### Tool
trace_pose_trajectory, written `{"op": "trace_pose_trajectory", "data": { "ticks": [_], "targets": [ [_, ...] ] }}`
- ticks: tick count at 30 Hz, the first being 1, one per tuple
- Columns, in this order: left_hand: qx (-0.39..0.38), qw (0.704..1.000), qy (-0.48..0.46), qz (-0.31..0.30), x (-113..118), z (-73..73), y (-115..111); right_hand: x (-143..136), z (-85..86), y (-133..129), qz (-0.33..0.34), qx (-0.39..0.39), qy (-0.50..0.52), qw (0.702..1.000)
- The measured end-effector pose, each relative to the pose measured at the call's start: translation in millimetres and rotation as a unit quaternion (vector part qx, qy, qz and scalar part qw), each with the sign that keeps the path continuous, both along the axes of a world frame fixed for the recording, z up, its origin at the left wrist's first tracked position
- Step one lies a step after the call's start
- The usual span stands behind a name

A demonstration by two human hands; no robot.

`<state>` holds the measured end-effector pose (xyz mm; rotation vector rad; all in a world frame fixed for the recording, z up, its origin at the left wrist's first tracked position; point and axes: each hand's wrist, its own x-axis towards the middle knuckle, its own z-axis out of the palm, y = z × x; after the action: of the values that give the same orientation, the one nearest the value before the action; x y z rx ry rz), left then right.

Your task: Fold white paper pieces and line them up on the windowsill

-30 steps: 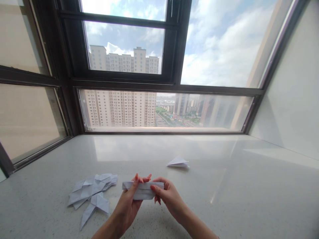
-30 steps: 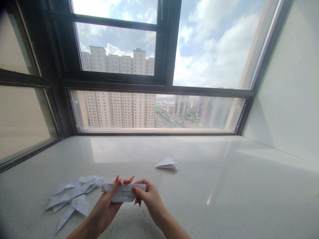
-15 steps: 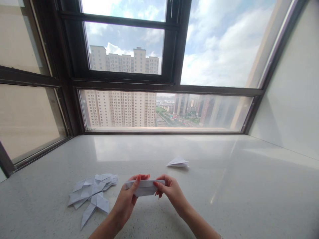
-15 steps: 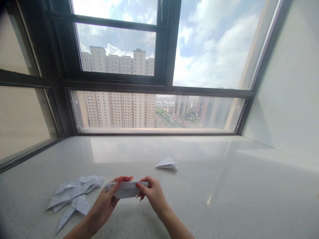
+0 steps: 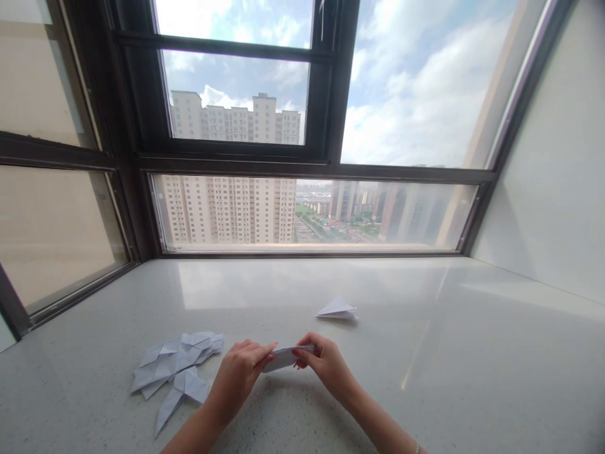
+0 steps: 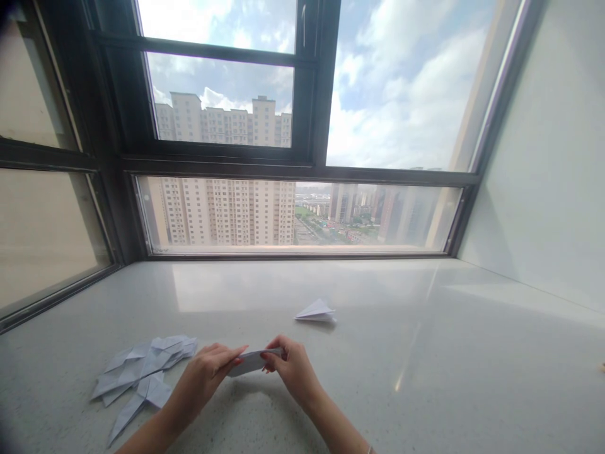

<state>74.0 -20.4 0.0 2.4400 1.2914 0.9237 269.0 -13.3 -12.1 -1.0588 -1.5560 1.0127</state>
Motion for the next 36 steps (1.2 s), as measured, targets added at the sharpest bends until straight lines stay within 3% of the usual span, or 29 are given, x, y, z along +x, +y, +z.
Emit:
{"op": "trace_pose_trajectory", "data": {
  "ticks": [5,8,11,18,28,36],
  "targets": [
    [0.065,0.996,0.067,-0.003,1,-2.2,1,2,-1.4,3,-0.023,0.024,-0.065,0.997],
    [0.067,0.995,0.076,-0.008,3,-3.0,0,6,0.4,3,-0.049,0.072,-0.176,0.981],
    [0.058,0.996,0.067,-0.010,4,-2.5,-1,8,3.3,2,-0.058,0.098,-0.226,0.967],
    [0.054,0.997,0.057,-0.014,6,-4.3,-2,7,8.0,-2,-0.060,0.139,-0.244,0.958],
    [0.030,0.998,0.048,-0.006,9,-16.4,5,8,7.7,1,-0.045,0.102,-0.263,0.958],
    [0.057,0.996,0.064,0.004,9,-14.8,3,8,7.4,0,-0.039,0.093,-0.237,0.966]
  ]
}}
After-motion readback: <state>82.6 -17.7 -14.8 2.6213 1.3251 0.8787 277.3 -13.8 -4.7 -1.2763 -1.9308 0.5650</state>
